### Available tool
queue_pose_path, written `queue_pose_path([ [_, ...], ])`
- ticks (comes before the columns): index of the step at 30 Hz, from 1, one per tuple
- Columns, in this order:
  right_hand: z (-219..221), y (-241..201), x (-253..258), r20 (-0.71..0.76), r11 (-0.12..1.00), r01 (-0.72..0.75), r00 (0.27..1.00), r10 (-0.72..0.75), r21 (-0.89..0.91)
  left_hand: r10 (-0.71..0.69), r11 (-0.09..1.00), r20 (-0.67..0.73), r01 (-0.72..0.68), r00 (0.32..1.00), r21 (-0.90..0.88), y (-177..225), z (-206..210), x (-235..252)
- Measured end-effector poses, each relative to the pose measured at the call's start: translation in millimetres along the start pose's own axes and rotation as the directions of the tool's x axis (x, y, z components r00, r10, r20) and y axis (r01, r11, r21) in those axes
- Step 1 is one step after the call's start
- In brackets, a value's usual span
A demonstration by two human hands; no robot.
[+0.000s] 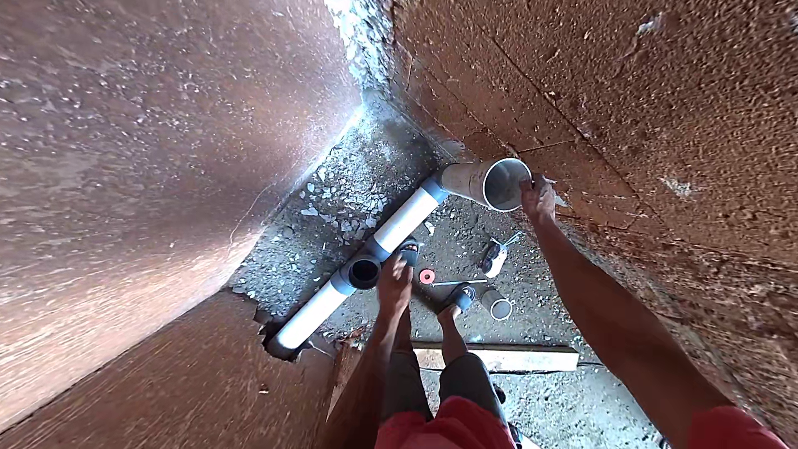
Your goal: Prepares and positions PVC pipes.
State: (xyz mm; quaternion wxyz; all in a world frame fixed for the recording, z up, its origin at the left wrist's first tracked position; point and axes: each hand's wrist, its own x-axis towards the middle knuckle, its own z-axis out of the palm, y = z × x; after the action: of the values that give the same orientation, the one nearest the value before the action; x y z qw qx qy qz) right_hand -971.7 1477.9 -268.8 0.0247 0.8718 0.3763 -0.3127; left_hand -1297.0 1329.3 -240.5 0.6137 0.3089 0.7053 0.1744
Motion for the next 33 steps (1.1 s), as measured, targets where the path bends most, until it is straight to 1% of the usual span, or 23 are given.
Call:
queue_pose_path([
  [2, 8.3, -4.8, 5.4, -0.01, 0.99, 0.021, 1.0, -0.022, -0.136, 0.122, 0.991, 0.074, -0.126, 0.99, 0.049, 54.5, 41.2, 31.1],
  [4, 17.9, -5.2, 9.4, -0.029, 0.974, -0.013, 1.0, 0.006, -0.226, 0.201, 0.973, 0.126, -0.213, 0.971, 0.092, 102.6, 85.6, 61.3],
  [6, 15.7, -8.0, 7.5, -0.01, 0.959, -0.028, 1.0, 0.027, -0.281, 0.21, 0.957, 0.151, -0.234, 0.966, 0.17, 138.8, 128.2, 90.7],
  [8, 9.4, -10.0, 6.6, 0.024, 0.946, -0.015, 0.999, 0.024, -0.323, 0.2, 0.935, 0.14, -0.231, 0.97, 0.268, 155.5, 165.3, 119.0],
  [10, 6.6, -11.7, 6.9, 0.036, 0.931, 0.002, 0.999, 0.013, -0.366, 0.219, 0.897, 0.106, -0.243, 0.97, 0.369, 154.9, 192.2, 142.4],
  [11, 5.1, -13.6, 5.7, 0.04, 0.924, 0.007, 0.999, 0.009, -0.383, 0.253, 0.871, 0.084, -0.265, 0.964, 0.414, 151.6, 199.4, 149.9],
  [13, 1.3, -20.3, 4.6, 0.045, 0.913, 0.016, 0.999, 0.003, -0.407, 0.342, 0.822, 0.06, -0.329, 0.938, 0.464, 143.6, 202.9, 160.8],
  [15, 1.2, -24.5, 1.3, 0.053, 0.898, 0.015, 0.999, 0.01, -0.439, 0.396, 0.785, 0.064, -0.374, 0.916, 0.495, 135.9, 198.6, 162.8],
  [18, -0.9, -28.4, -0.1, 0.078, 0.873, -0.007, 0.996, 0.051, -0.487, 0.439, 0.789, 0.024, -0.398, 0.898, 0.469, 132.8, 195.4, 157.5],
  [23, 0.7, -26.8, 2.4, 0.066, 0.862, 0.013, 0.998, 0.023, -0.506, 0.44, 0.797, -0.013, -0.384, 0.898, 0.467, 132.0, 199.1, 162.6],
  [26, -4.7, -28.0, 0.8, 0.092, 0.854, 0.019, 0.995, 0.034, -0.52, 0.444, 0.78, -0.002, -0.385, 0.896, 0.492, 132.1, 199.5, 161.8],
  [29, -2.0, -29.7, 4.8, 0.076, 0.851, 0.029, 0.997, 0.013, -0.524, 0.423, 0.789, -0.003, -0.367, 0.906, 0.493, 138.3, 198.6, 165.2],
  [33, -5.8, -35.0, 2.7, 0.139, 0.822, 0.016, 0.987, 0.076, -0.569, 0.382, 0.804, 0.044, -0.356, 0.923, 0.476, 139.5, 195.1, 162.3],
])
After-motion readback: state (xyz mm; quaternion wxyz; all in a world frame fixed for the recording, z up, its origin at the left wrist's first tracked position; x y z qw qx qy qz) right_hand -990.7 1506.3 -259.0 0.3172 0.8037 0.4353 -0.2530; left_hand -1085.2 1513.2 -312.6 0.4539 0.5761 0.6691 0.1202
